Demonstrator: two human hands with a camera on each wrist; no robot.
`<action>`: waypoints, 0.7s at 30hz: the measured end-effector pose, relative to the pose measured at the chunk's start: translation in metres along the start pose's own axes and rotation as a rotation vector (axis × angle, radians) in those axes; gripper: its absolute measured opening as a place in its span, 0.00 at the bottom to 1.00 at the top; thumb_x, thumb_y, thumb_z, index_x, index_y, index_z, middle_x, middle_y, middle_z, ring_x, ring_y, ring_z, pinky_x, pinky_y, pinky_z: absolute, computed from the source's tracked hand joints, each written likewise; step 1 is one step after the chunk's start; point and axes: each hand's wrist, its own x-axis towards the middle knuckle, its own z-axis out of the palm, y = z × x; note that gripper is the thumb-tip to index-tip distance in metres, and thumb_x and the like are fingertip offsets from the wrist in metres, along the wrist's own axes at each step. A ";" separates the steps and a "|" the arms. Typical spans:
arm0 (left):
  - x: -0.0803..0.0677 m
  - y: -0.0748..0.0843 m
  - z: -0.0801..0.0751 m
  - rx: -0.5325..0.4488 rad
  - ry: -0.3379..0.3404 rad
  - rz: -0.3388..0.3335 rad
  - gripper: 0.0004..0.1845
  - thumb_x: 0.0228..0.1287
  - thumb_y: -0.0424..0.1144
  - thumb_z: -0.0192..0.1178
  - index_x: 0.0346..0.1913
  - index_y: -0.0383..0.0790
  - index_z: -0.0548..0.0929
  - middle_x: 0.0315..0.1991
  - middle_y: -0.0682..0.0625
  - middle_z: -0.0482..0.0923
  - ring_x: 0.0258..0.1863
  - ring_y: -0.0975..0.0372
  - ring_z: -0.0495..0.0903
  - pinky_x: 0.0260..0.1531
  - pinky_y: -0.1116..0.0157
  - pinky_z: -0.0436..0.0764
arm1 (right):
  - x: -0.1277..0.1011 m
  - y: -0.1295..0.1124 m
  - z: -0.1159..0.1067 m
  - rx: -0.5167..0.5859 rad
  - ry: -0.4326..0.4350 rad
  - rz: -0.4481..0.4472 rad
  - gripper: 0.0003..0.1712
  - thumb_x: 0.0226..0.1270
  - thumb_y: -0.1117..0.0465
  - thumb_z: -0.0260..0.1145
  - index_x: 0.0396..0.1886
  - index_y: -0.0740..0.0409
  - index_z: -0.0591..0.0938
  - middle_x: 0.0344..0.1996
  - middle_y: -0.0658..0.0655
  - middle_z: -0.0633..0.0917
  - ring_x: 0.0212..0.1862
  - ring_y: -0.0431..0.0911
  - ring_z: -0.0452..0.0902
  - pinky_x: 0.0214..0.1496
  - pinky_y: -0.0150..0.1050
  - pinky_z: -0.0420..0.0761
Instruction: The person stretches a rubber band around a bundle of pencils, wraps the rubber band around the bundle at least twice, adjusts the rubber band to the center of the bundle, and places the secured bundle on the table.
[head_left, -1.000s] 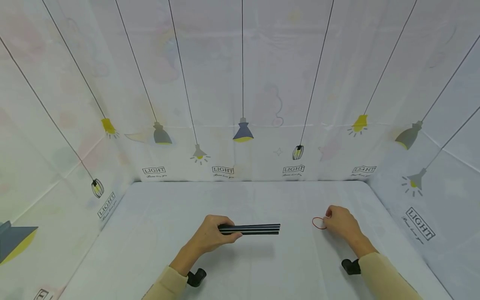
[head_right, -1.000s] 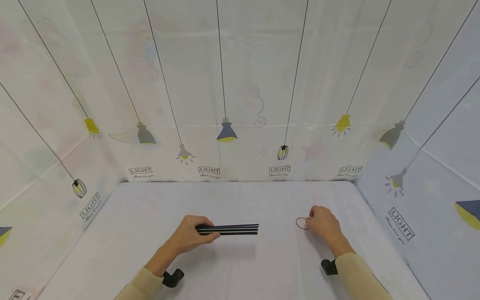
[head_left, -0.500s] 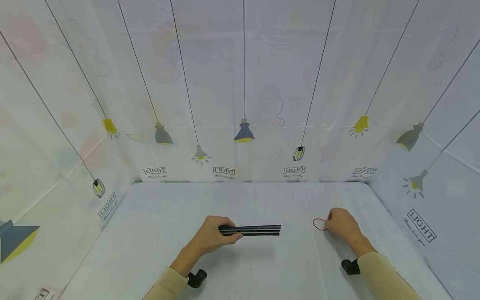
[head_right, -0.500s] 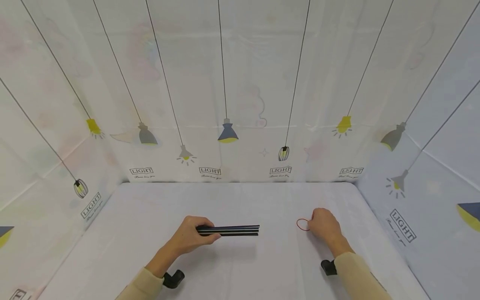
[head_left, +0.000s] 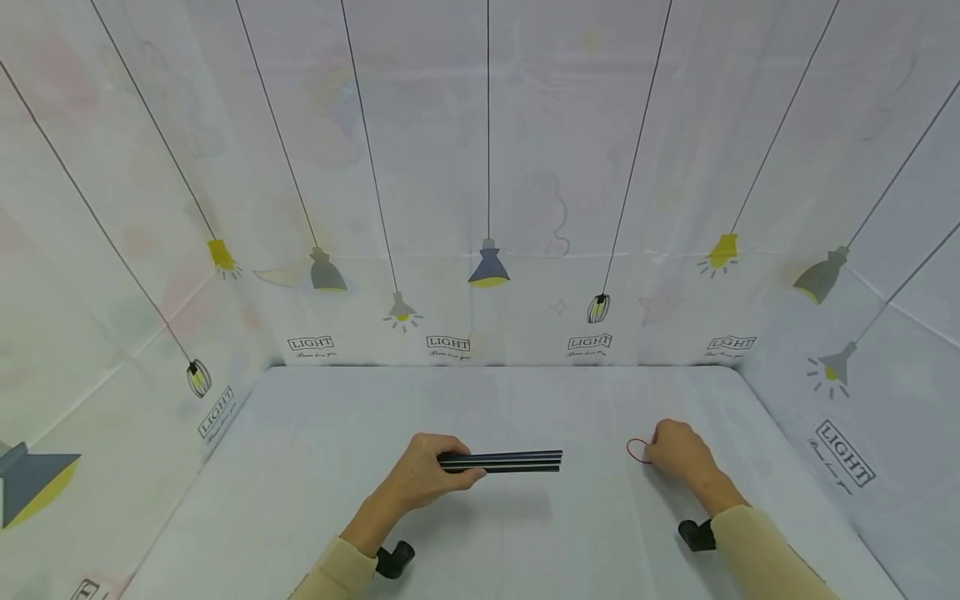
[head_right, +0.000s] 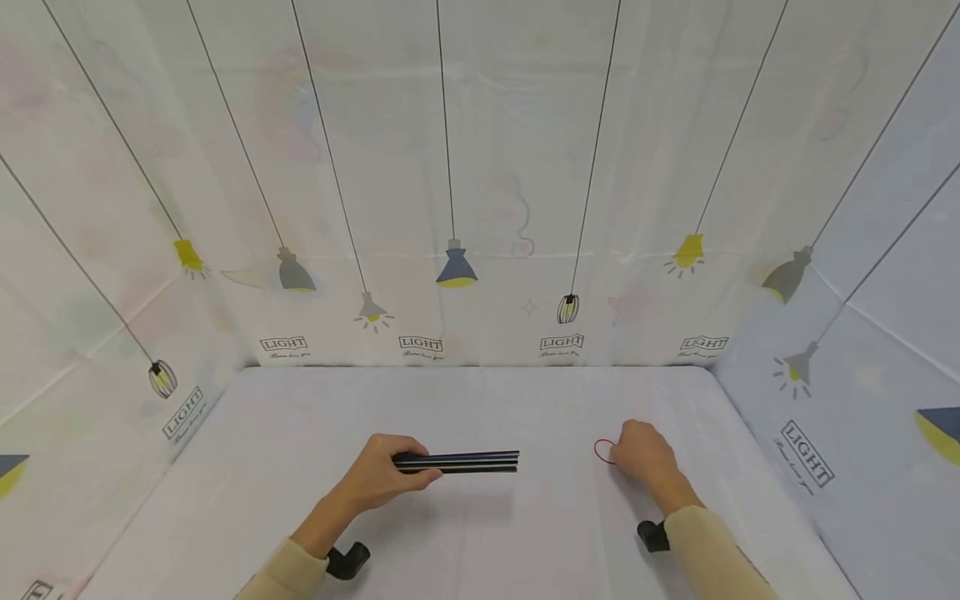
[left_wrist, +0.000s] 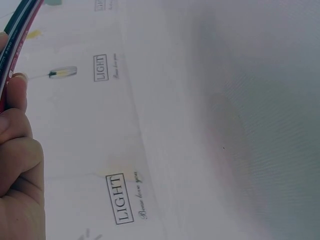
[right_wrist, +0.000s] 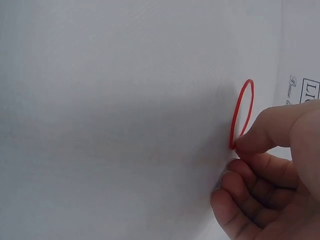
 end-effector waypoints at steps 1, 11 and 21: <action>0.000 0.000 0.000 0.002 0.000 0.000 0.11 0.61 0.50 0.74 0.35 0.47 0.89 0.28 0.62 0.83 0.24 0.68 0.76 0.24 0.67 0.79 | 0.000 0.000 0.000 0.000 -0.003 0.005 0.08 0.59 0.65 0.66 0.32 0.69 0.81 0.26 0.57 0.81 0.29 0.50 0.76 0.33 0.47 0.78; 0.000 0.000 0.001 -0.008 -0.012 -0.008 0.11 0.61 0.50 0.73 0.35 0.46 0.89 0.29 0.57 0.84 0.25 0.62 0.78 0.24 0.67 0.79 | -0.004 0.001 0.000 0.025 0.035 -0.035 0.10 0.59 0.63 0.67 0.29 0.68 0.81 0.25 0.57 0.81 0.28 0.50 0.76 0.30 0.46 0.77; 0.000 0.000 0.001 -0.001 -0.020 -0.022 0.15 0.61 0.51 0.73 0.37 0.41 0.89 0.31 0.55 0.85 0.27 0.59 0.80 0.26 0.67 0.79 | -0.008 0.006 0.003 0.100 0.093 -0.099 0.05 0.52 0.65 0.66 0.26 0.63 0.78 0.23 0.55 0.78 0.27 0.48 0.73 0.28 0.42 0.73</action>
